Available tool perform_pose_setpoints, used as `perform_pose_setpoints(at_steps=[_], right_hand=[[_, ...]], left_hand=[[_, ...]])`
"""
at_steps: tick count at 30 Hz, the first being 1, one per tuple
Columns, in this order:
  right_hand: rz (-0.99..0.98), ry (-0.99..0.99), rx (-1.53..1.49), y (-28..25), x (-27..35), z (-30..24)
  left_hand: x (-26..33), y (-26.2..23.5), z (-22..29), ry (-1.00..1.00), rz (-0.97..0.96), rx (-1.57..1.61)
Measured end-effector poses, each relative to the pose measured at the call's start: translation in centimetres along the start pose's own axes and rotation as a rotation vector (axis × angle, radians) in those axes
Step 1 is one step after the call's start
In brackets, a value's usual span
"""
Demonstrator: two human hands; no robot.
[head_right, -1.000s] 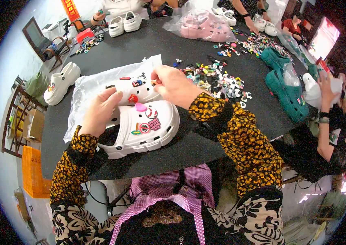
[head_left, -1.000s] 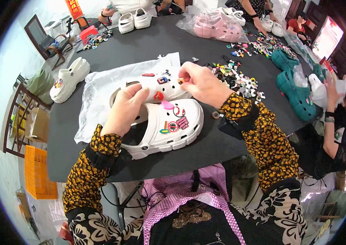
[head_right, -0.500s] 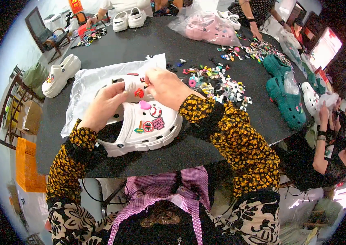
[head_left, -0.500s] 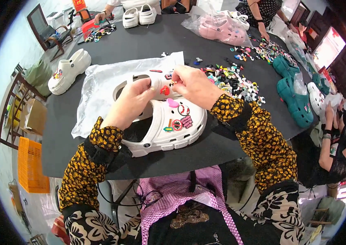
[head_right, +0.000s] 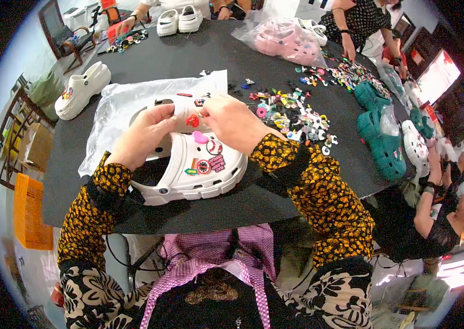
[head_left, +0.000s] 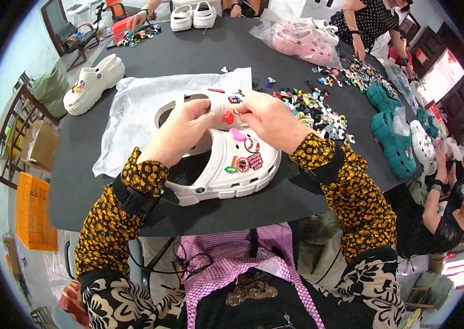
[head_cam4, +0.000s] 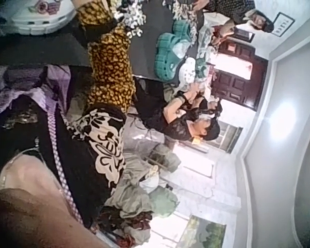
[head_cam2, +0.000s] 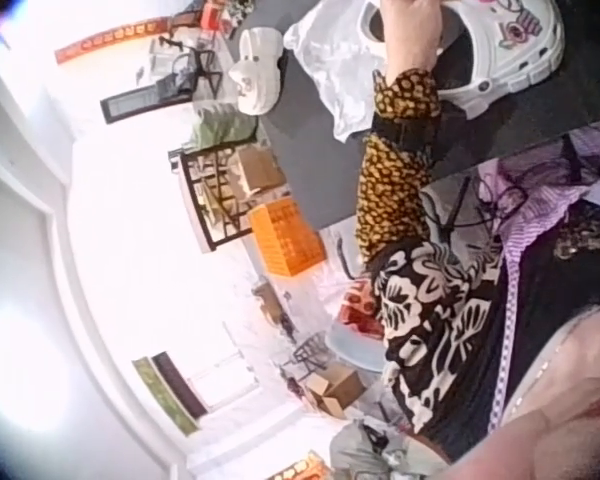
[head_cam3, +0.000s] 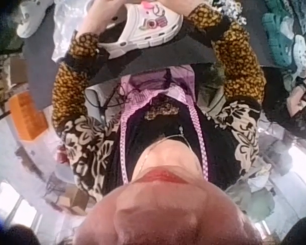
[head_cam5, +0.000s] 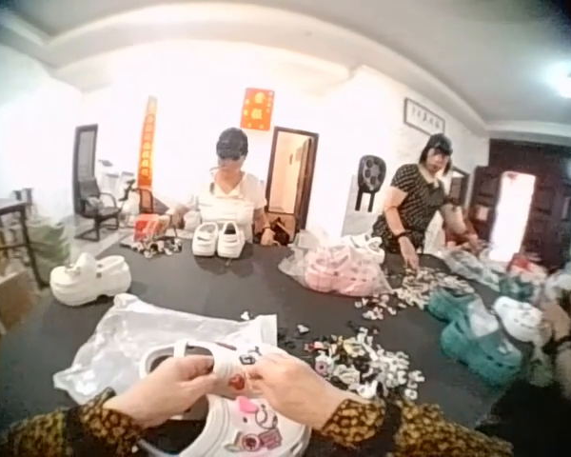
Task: Insert decorative charms into the holes of foam clogs.
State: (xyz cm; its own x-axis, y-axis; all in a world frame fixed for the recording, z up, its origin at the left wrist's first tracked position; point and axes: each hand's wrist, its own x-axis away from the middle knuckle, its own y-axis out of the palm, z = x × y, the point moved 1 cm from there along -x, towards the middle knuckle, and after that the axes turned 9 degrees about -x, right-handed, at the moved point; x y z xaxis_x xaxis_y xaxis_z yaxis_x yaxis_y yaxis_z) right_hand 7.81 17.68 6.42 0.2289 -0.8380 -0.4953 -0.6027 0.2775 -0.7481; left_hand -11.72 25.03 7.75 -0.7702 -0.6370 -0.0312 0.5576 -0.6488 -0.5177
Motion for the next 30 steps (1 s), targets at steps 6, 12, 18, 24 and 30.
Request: perform_pose_setpoints(at_steps=[6, 12, 18, 24, 30], right_hand=[[-0.066, -0.011, -0.197, -0.4, 0.8, 0.5], [-0.162, -0.133, -0.064, -0.7, 1.3, 0.5], [-0.203, -0.117, 0.01, -0.3, 1.5, 0.3], [-0.335, -0.097, 0.185, -0.6, 0.5, -0.8], [-0.456, -0.049, 0.174, -0.4, 0.1, 0.0]], left_hand=[[0.1, 0.2, -0.5, 0.009, 0.03, 0.06], [0.4, 0.1, 0.1, -0.041, -0.004, 0.106], [0.6, -0.2, 0.8, -0.159, -0.021, 0.113], [0.7, 0.3, 0.4, -0.162, 0.011, 0.194], [0.8, 0.4, -0.2, -0.173, 0.037, 0.152]])
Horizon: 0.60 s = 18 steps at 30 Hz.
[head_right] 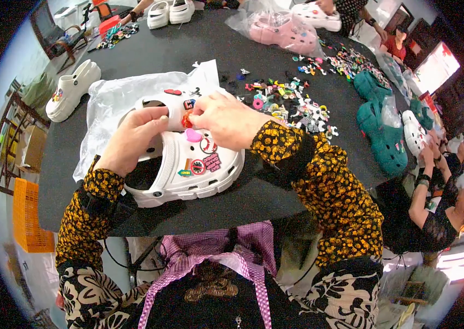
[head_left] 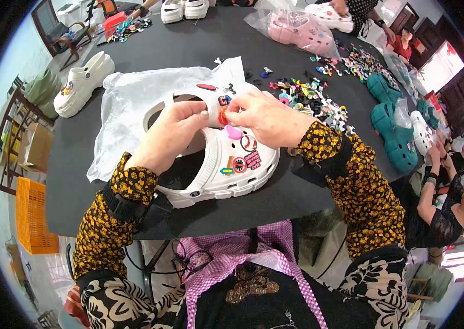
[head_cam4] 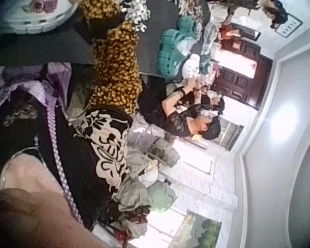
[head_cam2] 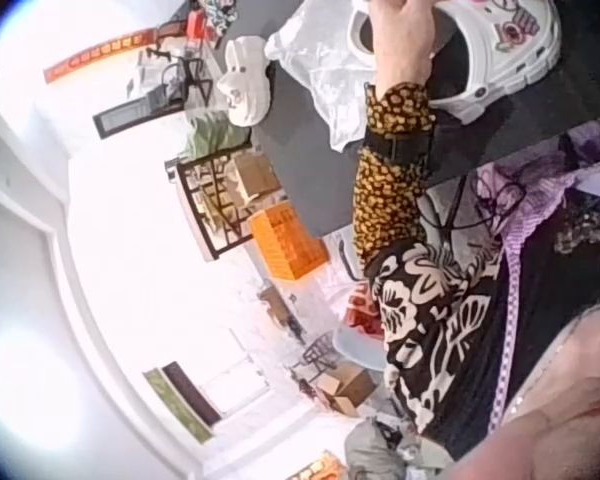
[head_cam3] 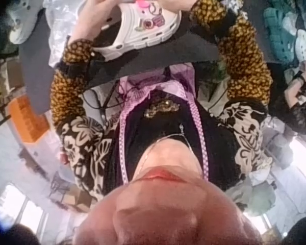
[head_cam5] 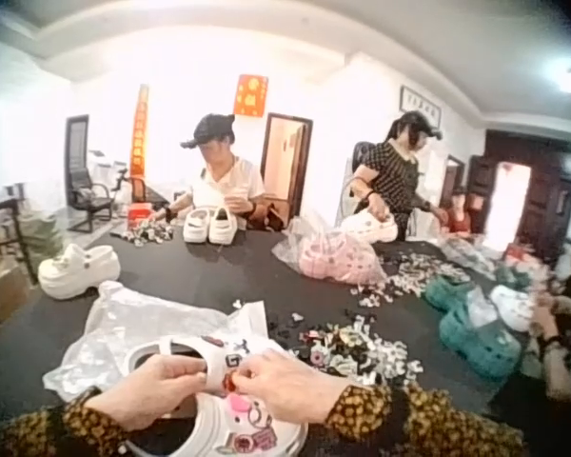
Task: Insert decorative charms into the holes of foam clogs.
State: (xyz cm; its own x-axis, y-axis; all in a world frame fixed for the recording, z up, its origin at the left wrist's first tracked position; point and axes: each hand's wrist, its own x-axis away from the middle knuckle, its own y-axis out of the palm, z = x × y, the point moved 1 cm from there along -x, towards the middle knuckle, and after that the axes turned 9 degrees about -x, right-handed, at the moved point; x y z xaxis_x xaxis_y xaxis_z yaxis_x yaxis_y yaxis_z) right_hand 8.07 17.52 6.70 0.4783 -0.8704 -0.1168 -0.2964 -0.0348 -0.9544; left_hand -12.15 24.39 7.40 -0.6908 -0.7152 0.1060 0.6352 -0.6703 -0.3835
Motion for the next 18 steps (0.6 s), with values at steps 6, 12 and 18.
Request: perform_pose_setpoints(at_steps=[6, 12, 18], right_hand=[[-0.037, 0.037, -0.081, 0.0, 0.1, 1.1], [-0.015, -0.011, 0.007, 0.0, -0.4, 0.0], [0.049, -0.038, -0.008, 0.1, -0.6, 0.1]], left_hand=[[-0.3, 0.1, -0.5, 0.015, -0.017, 0.002], [-0.2, 0.1, -0.2, 0.001, 0.005, -0.037], [-0.5, -0.1, -0.3, -0.018, -0.014, -0.03]])
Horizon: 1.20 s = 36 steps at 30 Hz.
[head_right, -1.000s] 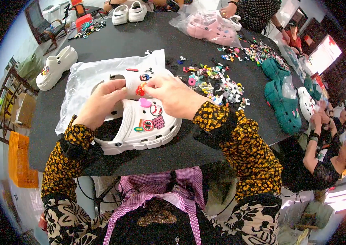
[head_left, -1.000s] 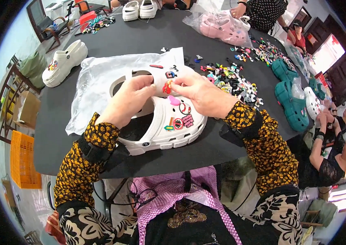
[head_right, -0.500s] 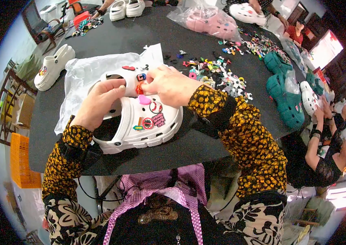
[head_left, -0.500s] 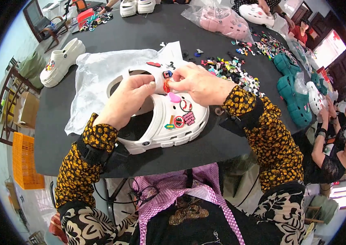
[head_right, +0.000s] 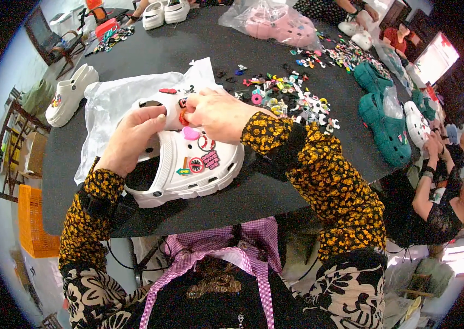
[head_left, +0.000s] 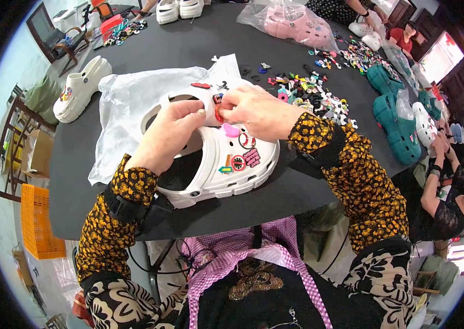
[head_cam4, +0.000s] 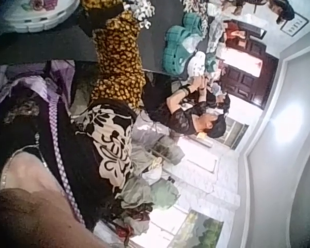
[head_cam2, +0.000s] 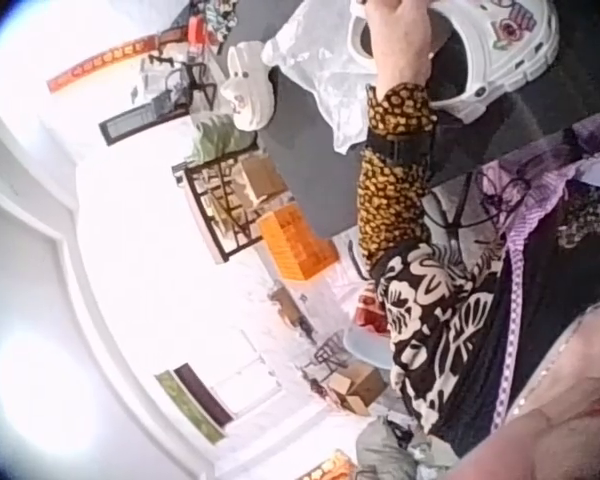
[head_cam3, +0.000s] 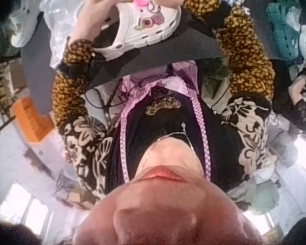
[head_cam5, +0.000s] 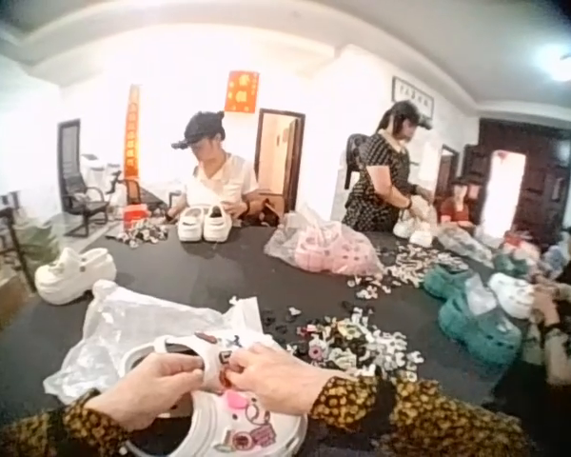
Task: Insert decorative charms into the holes of foam clogs.
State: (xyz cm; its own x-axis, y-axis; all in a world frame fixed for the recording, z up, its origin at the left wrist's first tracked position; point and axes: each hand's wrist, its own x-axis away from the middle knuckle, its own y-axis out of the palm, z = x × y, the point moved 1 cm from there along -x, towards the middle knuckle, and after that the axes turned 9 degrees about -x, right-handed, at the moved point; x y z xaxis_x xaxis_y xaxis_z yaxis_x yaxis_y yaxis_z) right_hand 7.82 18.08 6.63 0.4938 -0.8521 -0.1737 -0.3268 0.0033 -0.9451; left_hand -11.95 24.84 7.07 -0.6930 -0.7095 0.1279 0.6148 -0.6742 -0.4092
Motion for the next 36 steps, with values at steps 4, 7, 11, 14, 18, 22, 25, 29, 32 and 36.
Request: perform_pose_setpoints(at_steps=[4, 7, 11, 14, 18, 22, 25, 29, 32, 36], right_hand=[[0.108, -0.023, -0.163, -0.6, 0.9, 1.3], [0.165, 0.021, -0.377, -1.3, 1.4, 1.7], [0.258, 0.221, -0.564, -1.2, 1.7, 1.0], [0.394, 0.154, -0.512, -1.3, 1.9, -0.3], [0.456, 0.044, -0.337, -0.7, 1.5, -0.7], [0.373, 0.052, -0.245, -0.9, 1.9, -1.6], [0.314, 0.057, -0.25, -0.4, 1.9, -1.3], [0.307, 0.049, -0.224, 0.1, 1.6, -1.2], [0.307, 0.031, -0.194, -0.1, 1.5, -0.9], [0.233, -0.026, -0.231, 0.2, 1.0, 0.4]], left_hand=[[0.8, 0.0, 1.2, 0.014, 0.015, 0.055], [1.0, -0.2, 1.5, 0.061, -0.038, 0.031], [0.7, -0.6, 1.2, 0.05, -0.039, -0.009], [0.5, -0.4, 1.3, 0.078, -0.057, 0.02], [0.0, -0.6, 0.3, 0.122, -0.075, -0.007], [0.4, -0.3, 0.6, 0.156, -0.035, 0.043], [0.6, -0.3, 1.2, 0.089, -0.052, 0.075], [0.3, -0.4, 0.6, 0.043, -0.05, 0.052], [0.2, -0.3, 0.6, 0.003, -0.047, 0.022], [0.5, -0.4, 1.3, 0.019, -0.077, 0.013]])
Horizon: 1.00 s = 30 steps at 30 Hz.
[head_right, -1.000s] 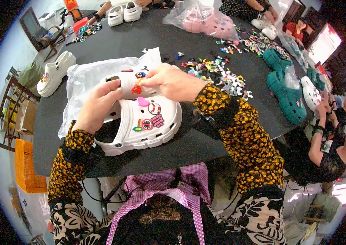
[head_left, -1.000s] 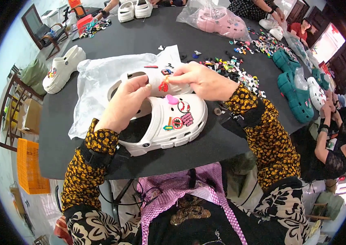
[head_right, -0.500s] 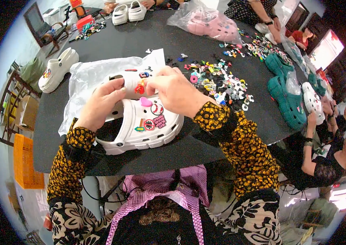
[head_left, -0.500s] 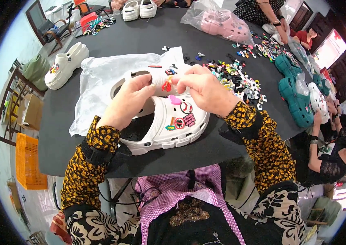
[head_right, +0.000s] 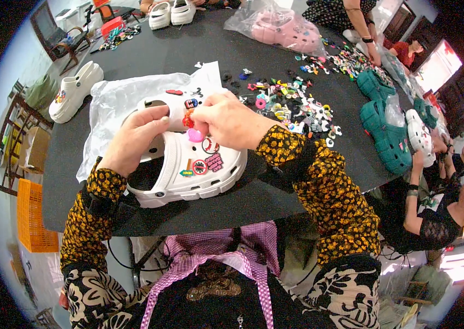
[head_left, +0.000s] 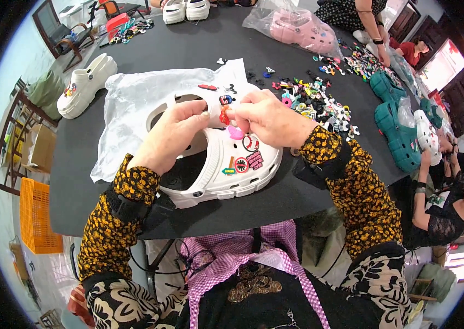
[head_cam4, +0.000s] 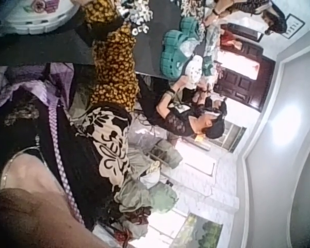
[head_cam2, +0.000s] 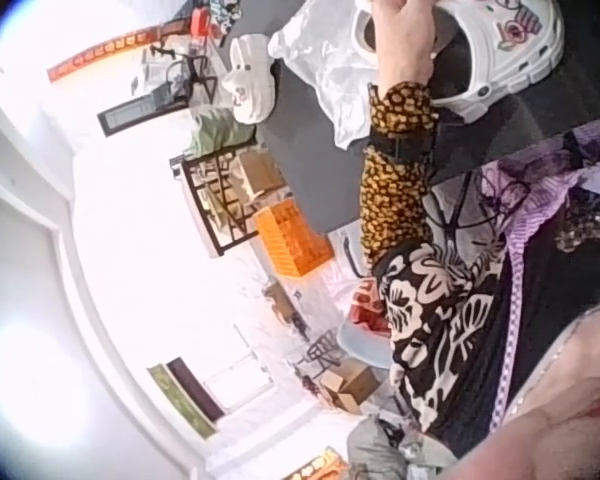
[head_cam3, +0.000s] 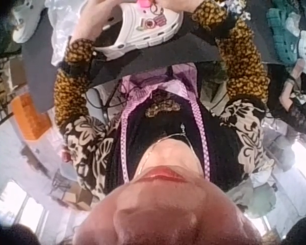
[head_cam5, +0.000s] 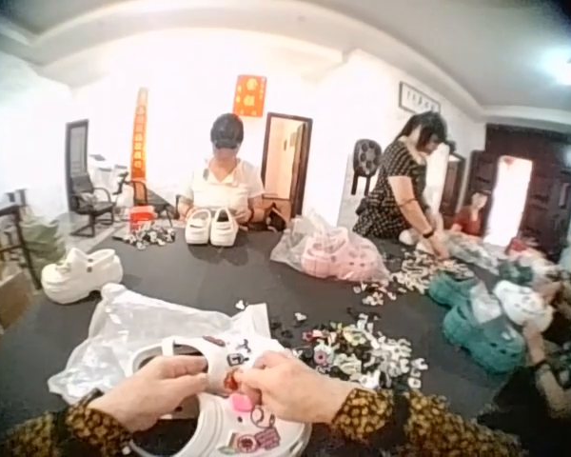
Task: Insert decorative charms into the holes of foam clogs.
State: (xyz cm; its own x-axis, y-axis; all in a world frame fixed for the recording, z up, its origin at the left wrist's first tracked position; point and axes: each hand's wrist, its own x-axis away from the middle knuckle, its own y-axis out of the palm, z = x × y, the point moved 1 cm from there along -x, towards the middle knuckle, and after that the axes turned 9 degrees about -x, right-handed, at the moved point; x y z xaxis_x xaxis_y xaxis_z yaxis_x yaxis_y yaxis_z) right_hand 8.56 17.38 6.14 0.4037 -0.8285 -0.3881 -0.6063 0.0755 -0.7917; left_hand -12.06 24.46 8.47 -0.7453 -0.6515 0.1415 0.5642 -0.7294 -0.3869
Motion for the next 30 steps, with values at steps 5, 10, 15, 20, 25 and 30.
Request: perform_pose_setpoints(at_steps=[5, 10, 15, 20, 25, 30], right_hand=[[0.054, 0.053, 0.04, 0.2, 0.2, -0.5], [0.116, 0.089, -0.014, -1.7, 0.0, -1.5], [0.136, 0.061, -0.048, -2.2, -2.0, -4.8], [-0.045, -0.241, 0.057, -1.5, -4.2, -7.9], [-0.578, 0.12, -0.038, -1.3, -6.9, -7.3], [-0.601, 0.245, -0.047, -1.0, -8.5, -6.8]], left_hand=[[0.2, -0.3, 0.7, 0.012, -0.001, 0.04], [0.9, -1.0, 0.8, 0.086, 0.129, -0.231], [2.7, -4.5, 0.2, 0.309, 0.337, -0.25], [3.7, -11.9, -5.8, 0.263, 0.709, -0.725], [5.0, -17.0, -15.1, -0.248, 0.608, -0.931], [5.4, -16.8, -16.9, -0.321, 0.527, -0.67]])
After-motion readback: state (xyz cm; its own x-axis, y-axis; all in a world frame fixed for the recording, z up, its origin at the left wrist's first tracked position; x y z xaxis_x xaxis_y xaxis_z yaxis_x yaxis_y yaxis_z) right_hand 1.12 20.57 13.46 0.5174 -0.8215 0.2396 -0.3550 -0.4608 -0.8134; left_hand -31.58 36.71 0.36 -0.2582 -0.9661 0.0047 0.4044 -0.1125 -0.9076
